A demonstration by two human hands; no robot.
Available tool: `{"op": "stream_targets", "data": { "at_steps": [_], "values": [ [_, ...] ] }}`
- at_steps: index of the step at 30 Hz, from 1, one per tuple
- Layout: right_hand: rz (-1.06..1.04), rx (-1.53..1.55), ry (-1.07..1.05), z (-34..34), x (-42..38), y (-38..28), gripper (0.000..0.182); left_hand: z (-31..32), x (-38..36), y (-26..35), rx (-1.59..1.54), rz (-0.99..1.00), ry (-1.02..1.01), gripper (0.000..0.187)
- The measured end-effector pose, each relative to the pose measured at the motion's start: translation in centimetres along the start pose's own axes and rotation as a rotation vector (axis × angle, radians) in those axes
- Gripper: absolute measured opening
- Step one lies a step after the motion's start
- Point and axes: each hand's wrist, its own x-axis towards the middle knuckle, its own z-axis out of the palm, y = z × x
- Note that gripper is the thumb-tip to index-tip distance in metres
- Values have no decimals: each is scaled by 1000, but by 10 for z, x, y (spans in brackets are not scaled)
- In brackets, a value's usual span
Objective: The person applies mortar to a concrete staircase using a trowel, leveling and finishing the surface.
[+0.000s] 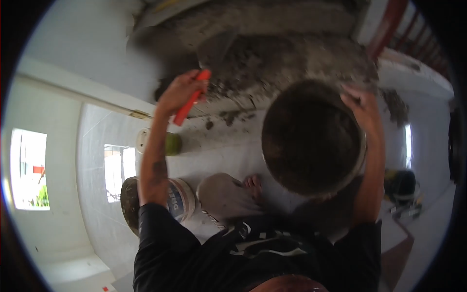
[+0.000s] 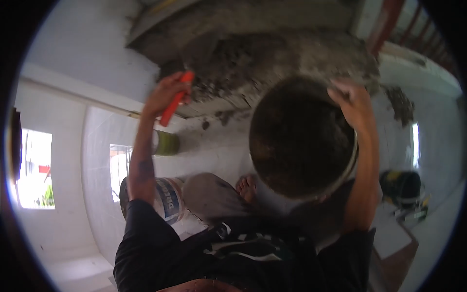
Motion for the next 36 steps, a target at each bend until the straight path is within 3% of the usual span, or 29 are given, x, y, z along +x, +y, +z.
{"op": "stream_targets", "data": {
  "at_steps": [3, 6, 7, 9, 12, 14, 16, 18, 22, 25, 28, 30, 32, 33, 34, 36],
  "values": [
    [5, 32, 20, -3, 0, 0, 35, 29, -26, 27, 351, -31, -211, 24],
    [30, 109, 31, 1, 0, 3, 36, 79, -35, 31, 699, 217, -408, 37],
    [-95, 8, 50, 3, 3, 13, 38, 102, -31, 22, 774, 278, -487, 39],
    [-121, -5, 39, 6, 4, 15, 39, 153, -9, 9, 971, 374, -463, 33],
    [-35, -38, -21, 8, -18, 6, 40, 225, 26, -10, 1018, 401, -371, 37],
    [-82, 41, 48, 6, -18, 0, 37, 263, 49, -12, 1017, 415, -314, 39],
    [-114, 57, 19, 2, -26, 2, 36, 310, 57, -47, 1130, 506, -397, 44],
    [-166, 82, 18, -5, -23, 1, 35, 349, 33, -60, 937, 370, -407, 43],
    [-127, 83, 21, -1, -33, 1, 33, 310, -15, -36, 903, 361, -508, 43],
    [-139, 100, 54, -1, -35, 2, 33, 276, -11, -8, 1060, 302, -539, 42],
    [-210, 49, 80, 9, -38, -10, 32, 273, 13, -3, 1086, 387, -423, 45],
    [-233, 17, 94, 14, -45, -18, 30, 322, 40, -51, 1243, 520, -204, 32],
    [-225, 59, 43, 17, -54, -31, 31, 372, 54, -134, 1097, 1041, -39, 27],
    [-240, 0, 95, 16, -60, -38, 29, 366, 48, -124, 962, 944, -167, 27],
    [-235, 157, 41, 17, -58, -37, 29, 356, 34, -114, 831, 819, -305, 27],
    [-252, 212, 42, 20, -59, -40, 29, 314, -11, -27, 875, 435, -555, 31]
  ]
}}
